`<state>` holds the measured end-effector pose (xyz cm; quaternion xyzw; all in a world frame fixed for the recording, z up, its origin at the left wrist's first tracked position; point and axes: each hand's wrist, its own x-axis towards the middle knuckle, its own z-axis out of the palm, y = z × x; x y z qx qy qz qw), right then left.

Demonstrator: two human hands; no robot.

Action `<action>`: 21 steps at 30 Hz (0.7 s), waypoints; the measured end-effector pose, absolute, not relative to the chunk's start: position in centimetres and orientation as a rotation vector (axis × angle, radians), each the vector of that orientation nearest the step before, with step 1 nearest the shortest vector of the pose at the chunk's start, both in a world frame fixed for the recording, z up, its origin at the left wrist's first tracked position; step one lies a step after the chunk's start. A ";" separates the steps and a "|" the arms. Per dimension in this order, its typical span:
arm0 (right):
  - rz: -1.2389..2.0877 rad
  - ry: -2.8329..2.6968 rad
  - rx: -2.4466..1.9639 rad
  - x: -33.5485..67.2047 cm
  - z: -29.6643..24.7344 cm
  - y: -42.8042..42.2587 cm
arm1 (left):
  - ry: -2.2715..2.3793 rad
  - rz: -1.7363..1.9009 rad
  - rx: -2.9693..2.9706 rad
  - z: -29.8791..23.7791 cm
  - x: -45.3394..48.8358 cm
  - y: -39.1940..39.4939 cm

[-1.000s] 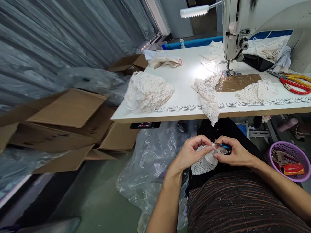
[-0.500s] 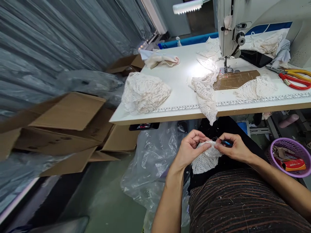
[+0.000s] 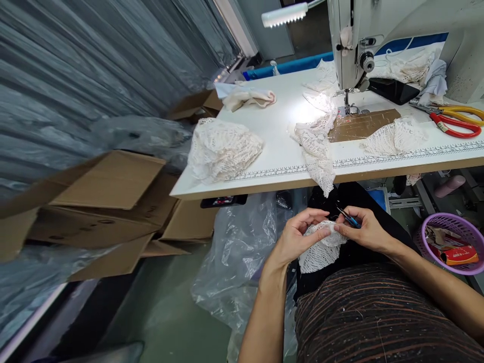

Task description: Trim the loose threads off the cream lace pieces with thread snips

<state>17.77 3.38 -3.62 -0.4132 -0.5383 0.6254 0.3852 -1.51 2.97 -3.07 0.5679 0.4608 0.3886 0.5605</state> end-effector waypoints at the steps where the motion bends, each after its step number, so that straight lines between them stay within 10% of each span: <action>1: 1.614 -1.355 -1.064 18.0 -3.5 3.5 | 1.089 0.902 1.365 -3.0 -1.4 3.1; 11: 1.564 -1.431 -1.261 24.7 -2.0 3.1 | 1.056 0.641 1.540 -4.8 5.0 5.0; 21: 0.561 -1.565 -1.648 33.3 3.6 7.1 | 1.170 0.541 1.950 -12.4 7.4 7.0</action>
